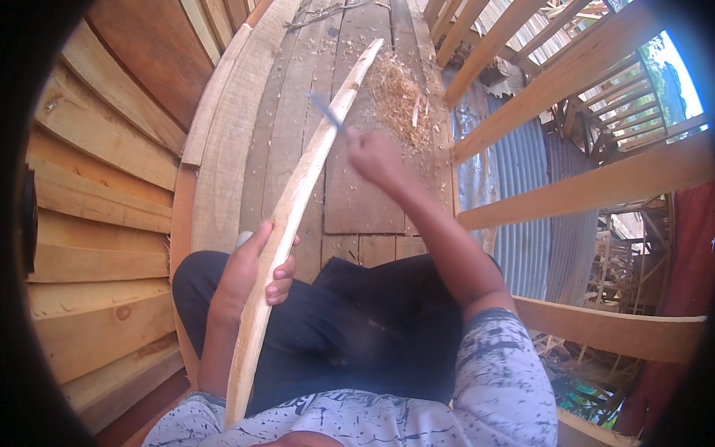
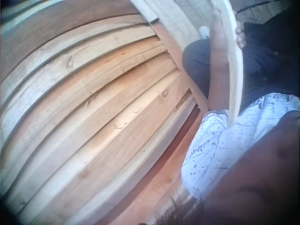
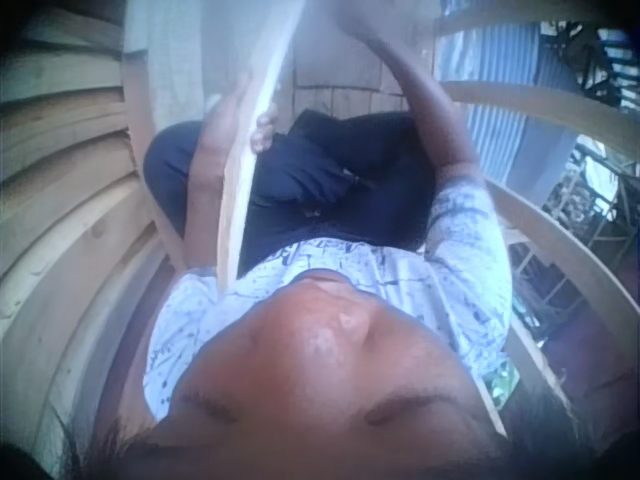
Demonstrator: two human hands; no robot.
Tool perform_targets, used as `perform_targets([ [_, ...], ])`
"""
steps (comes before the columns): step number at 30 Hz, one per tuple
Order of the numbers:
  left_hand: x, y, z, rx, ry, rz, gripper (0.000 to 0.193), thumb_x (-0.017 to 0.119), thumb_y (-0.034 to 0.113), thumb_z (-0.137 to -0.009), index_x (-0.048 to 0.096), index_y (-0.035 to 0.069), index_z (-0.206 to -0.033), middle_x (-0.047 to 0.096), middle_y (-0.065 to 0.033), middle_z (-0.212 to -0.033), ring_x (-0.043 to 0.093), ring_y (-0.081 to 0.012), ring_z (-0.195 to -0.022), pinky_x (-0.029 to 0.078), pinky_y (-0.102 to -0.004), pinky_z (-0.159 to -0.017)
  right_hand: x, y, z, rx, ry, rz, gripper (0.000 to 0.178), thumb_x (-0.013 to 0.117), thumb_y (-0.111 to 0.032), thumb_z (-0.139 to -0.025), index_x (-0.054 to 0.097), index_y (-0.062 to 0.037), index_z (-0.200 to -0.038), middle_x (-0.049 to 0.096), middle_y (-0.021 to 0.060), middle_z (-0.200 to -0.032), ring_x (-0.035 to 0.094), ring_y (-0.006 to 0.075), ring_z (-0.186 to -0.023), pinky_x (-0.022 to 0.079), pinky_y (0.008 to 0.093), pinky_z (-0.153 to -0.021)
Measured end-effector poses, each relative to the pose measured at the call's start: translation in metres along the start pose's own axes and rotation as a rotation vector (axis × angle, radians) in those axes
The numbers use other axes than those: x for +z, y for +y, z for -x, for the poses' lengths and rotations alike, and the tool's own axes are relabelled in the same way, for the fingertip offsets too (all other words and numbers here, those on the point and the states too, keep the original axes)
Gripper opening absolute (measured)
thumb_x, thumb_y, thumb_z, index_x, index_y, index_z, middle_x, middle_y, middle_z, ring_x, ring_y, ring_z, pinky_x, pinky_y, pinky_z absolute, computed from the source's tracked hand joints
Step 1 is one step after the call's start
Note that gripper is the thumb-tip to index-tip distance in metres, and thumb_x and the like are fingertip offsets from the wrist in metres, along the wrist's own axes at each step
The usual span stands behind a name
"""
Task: The person sits cross-legged on a wooden floor and uses a knife to carve a long, thin piece of wood. They hold the wood with their left hand and use the knife in their right hand to shave off thin strips, gradually shaping the wood into a tapered form.
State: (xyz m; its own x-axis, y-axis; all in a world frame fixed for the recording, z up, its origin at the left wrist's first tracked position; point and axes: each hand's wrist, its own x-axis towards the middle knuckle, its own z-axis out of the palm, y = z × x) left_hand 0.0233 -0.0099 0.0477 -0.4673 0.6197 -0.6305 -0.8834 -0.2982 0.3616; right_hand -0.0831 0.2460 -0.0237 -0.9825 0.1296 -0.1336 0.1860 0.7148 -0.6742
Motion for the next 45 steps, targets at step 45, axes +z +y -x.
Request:
perform_targets([
  [45,-0.011,0.001,-0.008,-0.03,-0.06,0.138,0.051,0.03,0.052,-0.104,0.05,0.006,-0.115,0.044,-0.005,-0.063,0.039,-0.0134,-0.041,0.033,-0.0275,-0.038,0.003,-0.026,0.028,-0.033,-0.065,-0.042,0.063,0.04,-0.04,-0.103,0.058,0.0045,-0.062,0.05,0.0153,-0.05,0.048,0.0259,-0.047,0.037,0.046,-0.05],
])
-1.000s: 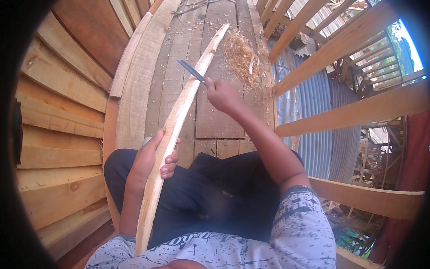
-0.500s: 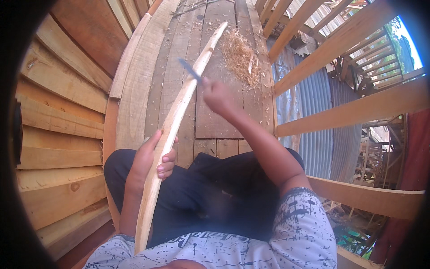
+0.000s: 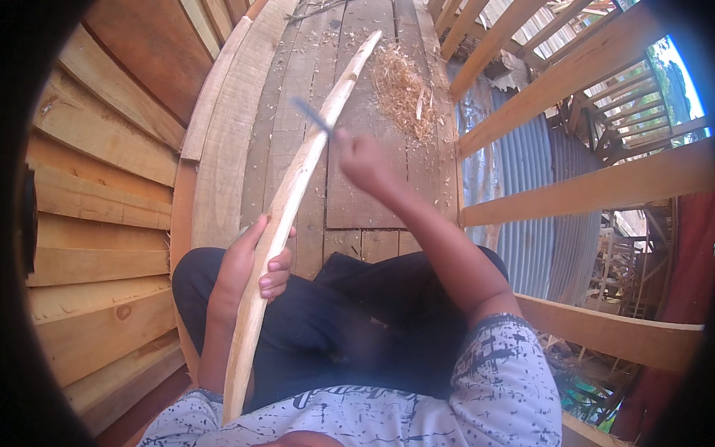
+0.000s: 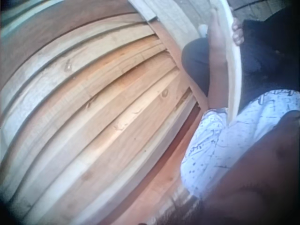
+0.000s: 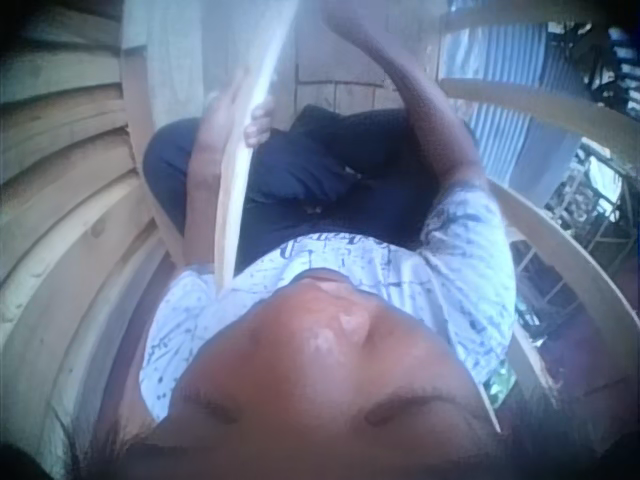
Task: The person sits cross-legged on a wooden floor and uses a knife to carve a long, thin piece of wood. They hold the wood with their left hand and use the knife in their right hand to shave off thin strips, gradually shaping the wood into a tapered form.
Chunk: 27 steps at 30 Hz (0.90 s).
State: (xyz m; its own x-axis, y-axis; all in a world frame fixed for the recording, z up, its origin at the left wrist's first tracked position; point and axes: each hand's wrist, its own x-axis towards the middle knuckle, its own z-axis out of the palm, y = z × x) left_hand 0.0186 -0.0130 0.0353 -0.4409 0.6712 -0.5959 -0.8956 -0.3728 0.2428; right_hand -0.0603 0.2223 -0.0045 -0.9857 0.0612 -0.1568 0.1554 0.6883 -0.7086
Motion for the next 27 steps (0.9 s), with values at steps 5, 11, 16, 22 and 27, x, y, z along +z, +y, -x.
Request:
perform_targets([
  [5,-0.001,0.004,0.007,0.036,-0.028,-0.006,0.052,0.031,0.052,-0.104,0.05,0.005,-0.116,0.044,-0.0046,-0.063,0.039,-0.0125,-0.042,0.033,-0.0266,-0.038,0.003,-0.015,0.018,-0.116,-0.055,0.062,0.063,0.04,-0.043,-0.102,0.063,0.0063,-0.07,0.059,0.026,-0.06,0.061,0.0417,-0.058,0.045,0.0519,-0.06],
  [11,0.001,0.004,0.003,0.038,0.006,-0.025,0.052,0.03,0.052,-0.104,0.049,0.004,-0.117,0.044,-0.0046,-0.065,0.039,-0.0121,-0.042,0.033,-0.026,-0.038,0.015,-0.006,0.022,-0.135,-0.002,-0.017,0.061,0.041,-0.041,-0.102,0.062,0.0073,-0.071,0.056,0.029,-0.06,0.059,0.0452,-0.059,0.043,0.0535,-0.058],
  [16,0.005,0.004,0.005,0.073,0.051,-0.089,0.053,0.029,0.051,-0.104,0.049,0.003,-0.117,0.045,-0.0052,-0.065,0.04,-0.0133,-0.042,0.034,-0.0268,-0.04,-0.009,-0.029,0.019,0.044,-0.114,0.035,0.057,0.043,-0.039,-0.1,0.066,0.0058,-0.075,0.058,0.0281,-0.061,0.061,0.0446,-0.059,0.046,0.0531,-0.06],
  [22,0.013,0.002,0.013,0.072,0.142,-0.188,0.049,0.03,0.047,-0.105,0.05,0.003,-0.114,0.05,-0.0076,-0.067,0.045,-0.0148,-0.045,0.038,-0.0273,-0.041,-0.001,-0.02,0.027,-0.136,0.014,0.176,0.061,0.044,-0.039,-0.101,0.063,0.0064,-0.065,0.053,0.0255,-0.053,0.059,0.0402,-0.051,0.043,0.0502,-0.053],
  [27,0.012,0.001,0.01,0.13,0.139,-0.295,0.044,0.034,0.045,-0.105,0.048,0.004,-0.107,0.052,-0.0087,-0.068,0.049,-0.0152,-0.048,0.041,-0.0269,-0.042,-0.009,-0.028,0.025,-0.066,-0.103,0.219,0.061,0.043,-0.041,-0.101,0.064,0.006,-0.068,0.058,0.0289,-0.062,0.062,0.0458,-0.065,0.047,0.054,-0.062],
])
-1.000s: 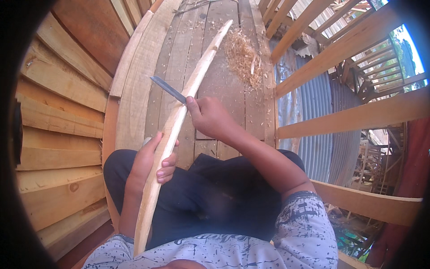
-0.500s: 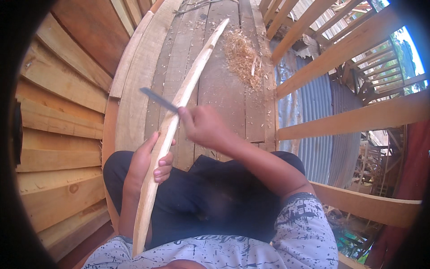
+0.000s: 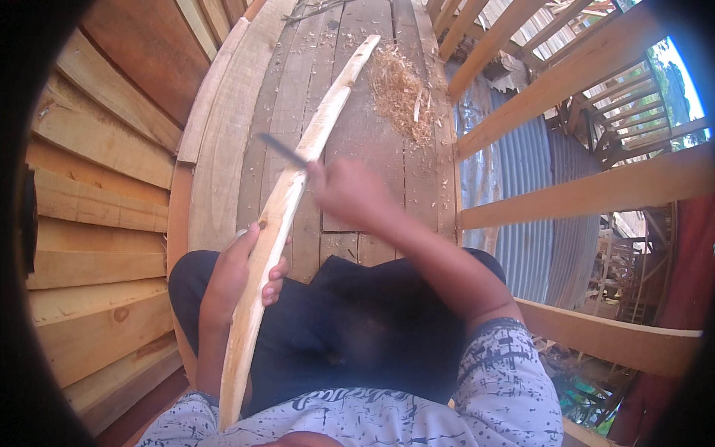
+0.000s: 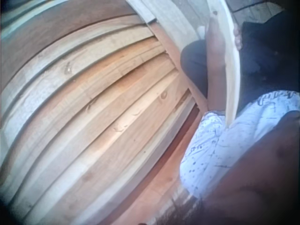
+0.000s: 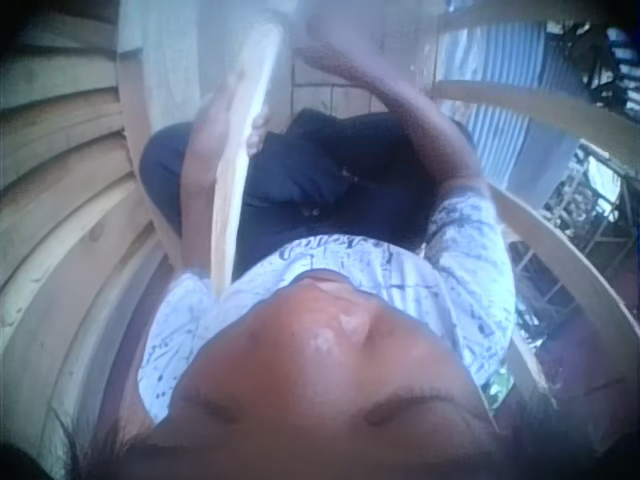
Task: The person sits cross-legged on a wooden floor and uses a knife to carve a long, thin piece of wood. They hold the wood with their left hand and use the knife in their right hand to shave off thin strips, gradually shaping the wood into a tapered form.
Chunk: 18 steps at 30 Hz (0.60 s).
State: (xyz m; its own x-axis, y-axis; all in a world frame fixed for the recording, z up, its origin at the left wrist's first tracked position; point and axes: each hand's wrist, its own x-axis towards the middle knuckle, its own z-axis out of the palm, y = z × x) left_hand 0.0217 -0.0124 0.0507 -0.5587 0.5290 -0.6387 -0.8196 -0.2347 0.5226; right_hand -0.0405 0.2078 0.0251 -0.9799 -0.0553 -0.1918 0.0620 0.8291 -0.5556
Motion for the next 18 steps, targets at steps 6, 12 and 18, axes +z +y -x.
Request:
perform_targets([
  [6,0.007,0.0,0.001,-0.014,0.075,0.027,0.039,0.036,0.044,-0.104,0.046,0.006,-0.105,0.052,-0.0082,-0.068,0.05,-0.0145,-0.049,0.041,-0.0262,-0.042,-0.01,0.009,-0.02,0.184,0.084,-0.064,0.053,0.045,-0.038,-0.099,0.067,0.0035,-0.075,0.06,0.0294,-0.067,0.062,0.0484,-0.072,0.048,0.0544,-0.071],
  [12,0.004,0.0,0.0,-0.003,0.06,0.015,0.039,0.036,0.044,-0.104,0.047,0.007,-0.106,0.052,-0.0082,-0.069,0.05,-0.0141,-0.049,0.042,-0.0259,-0.043,-0.003,-0.001,-0.001,0.088,0.021,-0.017,0.053,0.045,-0.037,-0.099,0.067,0.0038,-0.073,0.06,0.0291,-0.065,0.062,0.0485,-0.068,0.048,0.0543,-0.067],
  [18,-0.002,0.0,0.0,-0.033,-0.003,0.058,0.039,0.035,0.043,-0.104,0.047,0.006,-0.108,0.053,-0.0089,-0.069,0.05,-0.0155,-0.049,0.042,-0.0273,-0.042,0.008,-0.02,0.026,-0.04,-0.041,0.015,0.058,0.042,-0.039,-0.101,0.067,0.0049,-0.072,0.059,0.0291,-0.064,0.062,0.0469,-0.067,0.048,0.0541,-0.064],
])
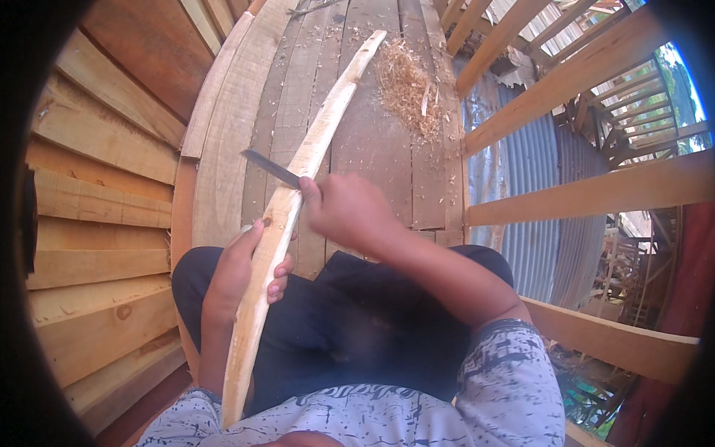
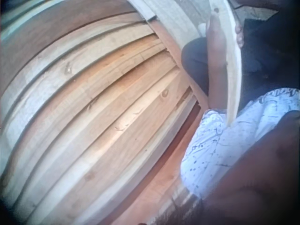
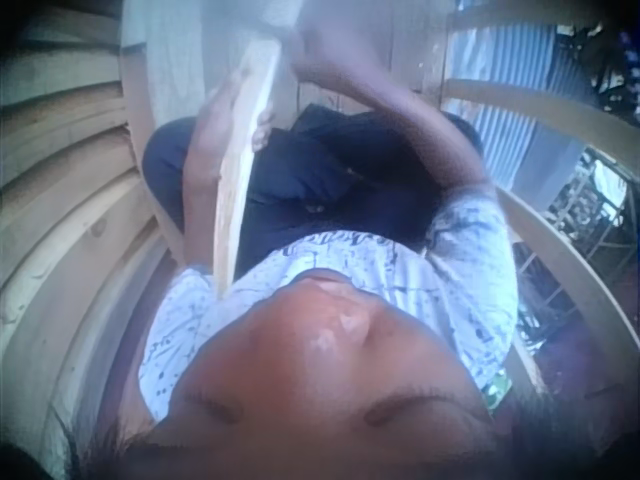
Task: The person sits cross-legged on a wooden floor and uses a knife to carve a long, thin piece of wood. They hold the wood with their left hand and use the knife in their right hand to shave off thin strips, gradually shaping the wood into a tapered form.
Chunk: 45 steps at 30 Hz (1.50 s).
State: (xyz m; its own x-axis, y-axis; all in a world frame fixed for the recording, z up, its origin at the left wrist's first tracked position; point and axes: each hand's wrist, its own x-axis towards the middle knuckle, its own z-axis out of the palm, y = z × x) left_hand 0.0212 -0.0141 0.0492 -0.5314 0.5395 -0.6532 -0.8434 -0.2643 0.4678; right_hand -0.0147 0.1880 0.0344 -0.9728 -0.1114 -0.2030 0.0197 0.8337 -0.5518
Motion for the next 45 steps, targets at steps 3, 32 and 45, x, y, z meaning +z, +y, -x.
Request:
perform_targets([
  [3,0.004,-0.004,-0.003,0.024,0.054,0.02,0.04,0.034,0.043,-0.105,0.048,0.006,-0.109,0.053,-0.0094,-0.069,0.05,-0.0167,-0.049,0.041,-0.0276,-0.043,-0.018,0.023,-0.03,0.256,0.023,-0.013,0.053,0.042,-0.035,-0.1,0.07,0.0033,-0.076,0.064,0.0288,-0.072,0.065,0.0475,-0.076,0.05,0.055,-0.076],
  [32,0.007,-0.003,-0.006,-0.027,0.009,0.074,0.053,0.027,0.048,-0.104,0.05,0.003,-0.118,0.049,-0.0084,-0.068,0.046,-0.0149,-0.043,0.04,-0.0267,-0.04,0.008,-0.001,0.005,0.055,0.02,-0.01,0.061,0.04,-0.041,-0.101,0.067,0.0051,-0.071,0.06,0.0295,-0.064,0.063,0.0473,-0.065,0.049,0.054,-0.065],
  [45,0.002,-0.007,-0.01,0.029,-0.051,0.088,0.054,0.025,0.053,-0.102,0.048,0.008,-0.119,0.049,-0.0095,-0.071,0.048,-0.0171,-0.047,0.043,-0.0276,-0.043,-0.018,0.033,-0.039,0.273,0.152,-0.055,0.057,0.042,-0.039,-0.1,0.068,0.0032,-0.071,0.062,0.0292,-0.068,0.064,0.0478,-0.073,0.05,0.0542,-0.074],
])
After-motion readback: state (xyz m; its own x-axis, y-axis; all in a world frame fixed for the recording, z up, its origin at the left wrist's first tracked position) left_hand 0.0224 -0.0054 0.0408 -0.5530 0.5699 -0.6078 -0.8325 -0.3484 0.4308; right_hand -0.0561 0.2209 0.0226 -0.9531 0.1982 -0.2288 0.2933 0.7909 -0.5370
